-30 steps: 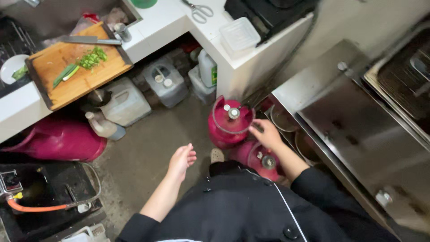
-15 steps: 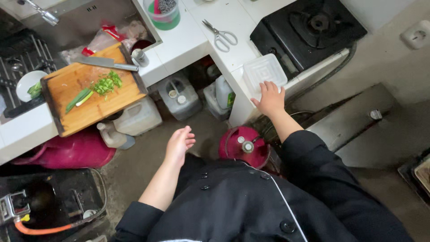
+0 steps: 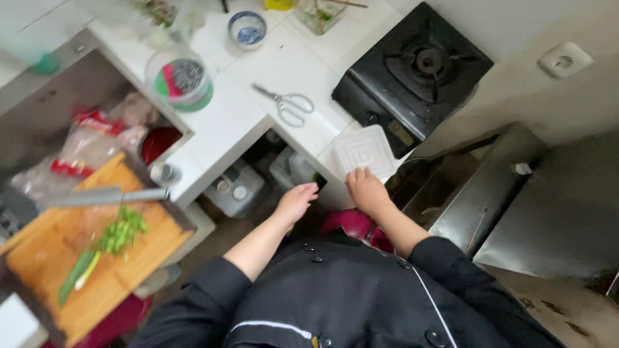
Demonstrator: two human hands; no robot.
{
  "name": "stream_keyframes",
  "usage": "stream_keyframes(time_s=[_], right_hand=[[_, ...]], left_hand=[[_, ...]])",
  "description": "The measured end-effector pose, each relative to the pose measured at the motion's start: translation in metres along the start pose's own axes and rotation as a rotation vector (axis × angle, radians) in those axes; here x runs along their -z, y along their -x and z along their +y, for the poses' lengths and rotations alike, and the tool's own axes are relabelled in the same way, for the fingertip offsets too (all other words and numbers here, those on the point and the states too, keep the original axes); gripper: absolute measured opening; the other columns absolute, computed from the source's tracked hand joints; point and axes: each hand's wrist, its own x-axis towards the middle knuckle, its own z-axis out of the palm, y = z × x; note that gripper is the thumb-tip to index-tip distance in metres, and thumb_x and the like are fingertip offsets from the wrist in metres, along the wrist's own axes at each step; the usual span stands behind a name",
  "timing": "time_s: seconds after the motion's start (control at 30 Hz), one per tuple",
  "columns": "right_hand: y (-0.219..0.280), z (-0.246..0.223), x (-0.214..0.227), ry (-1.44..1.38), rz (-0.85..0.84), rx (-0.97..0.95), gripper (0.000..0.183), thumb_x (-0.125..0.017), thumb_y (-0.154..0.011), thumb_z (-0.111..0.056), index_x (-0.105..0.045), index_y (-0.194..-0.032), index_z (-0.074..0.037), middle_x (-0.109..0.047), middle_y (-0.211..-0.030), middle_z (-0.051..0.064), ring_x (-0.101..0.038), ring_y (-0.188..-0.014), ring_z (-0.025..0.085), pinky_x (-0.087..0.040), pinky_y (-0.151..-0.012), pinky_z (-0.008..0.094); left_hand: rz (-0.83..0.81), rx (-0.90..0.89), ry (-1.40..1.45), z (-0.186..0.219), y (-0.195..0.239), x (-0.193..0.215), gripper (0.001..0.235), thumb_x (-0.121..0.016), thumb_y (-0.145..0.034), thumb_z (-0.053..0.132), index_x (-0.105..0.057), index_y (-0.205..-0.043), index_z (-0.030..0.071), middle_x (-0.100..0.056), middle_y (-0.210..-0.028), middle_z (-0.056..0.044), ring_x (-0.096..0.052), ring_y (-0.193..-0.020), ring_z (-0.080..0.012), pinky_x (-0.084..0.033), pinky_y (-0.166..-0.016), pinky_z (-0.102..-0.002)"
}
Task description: The person cuts red chili peppers with scissors into a small bowl, then slices a sheet of white food item on a cutting board with a knife. The person places the sliced pieces into a deep fryer basket and lowers it into hot oil.
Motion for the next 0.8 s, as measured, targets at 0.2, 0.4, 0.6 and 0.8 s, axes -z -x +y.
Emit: stream_keyframes(time_s=[0.2, 0.4, 0.6, 0.8], right_hand=[[-0.024, -0.015, 0.02, -0.15, 0.06, -0.124, 0.022, -0.061, -0.096, -0.024, -0.055, -0.098, -0.003, -0.064, -0.097, 0.018, -0.068, -0.081, 0.037, -0.057, -0.064, 0.045], [-0.025, -0.018, 0.042, -0.288, 0.125, -0.308, 0.03, -0.065, -0.094, -0.022, -0.057, -0.113, 0.0, -0.067, -0.1, 0.018, -0.068, -0.077, 0.037, -0.055, -0.063, 0.046], [-0.04, -0.03, 0.048, -0.282, 0.103, -0.395, 0.03, -0.064, -0.096, -0.022, -0.058, -0.115, 0.0, -0.067, -0.098, 0.018, -0.068, -0.077, 0.037, -0.056, -0.064, 0.047], [-0.051, -0.043, 0.037, -0.288, 0.059, -0.452, 0.024, -0.063, -0.098, -0.024, -0.057, -0.105, -0.001, -0.067, -0.095, 0.019, -0.067, -0.074, 0.039, -0.055, -0.064, 0.048]], left_hand=[[-0.164, -0.167, -0.44, 0.036, -0.095, -0.037, 0.034, -0.061, -0.1, 0.034, -0.063, -0.111, 0.003, -0.075, -0.091, -0.013, -0.07, -0.08, -0.0214, -0.055, -0.074, -0.035], [-0.333, -0.225, -0.374, 0.06, -0.118, -0.045, 0.033, -0.066, -0.099, 0.033, -0.051, -0.093, 0.005, -0.065, -0.073, -0.008, -0.067, -0.063, -0.0195, -0.054, -0.061, -0.036], [-0.548, -0.291, -0.323, 0.07, -0.133, -0.025, 0.02, -0.059, -0.089, 0.014, -0.045, -0.103, 0.009, -0.063, -0.078, -0.006, -0.067, -0.069, -0.0179, -0.052, -0.063, -0.033], [-0.449, -0.343, -0.481, 0.06, -0.144, -0.012, 0.027, -0.072, -0.088, 0.016, -0.047, -0.095, 0.007, -0.059, -0.077, -0.008, -0.058, -0.068, -0.0196, -0.052, -0.063, -0.035]])
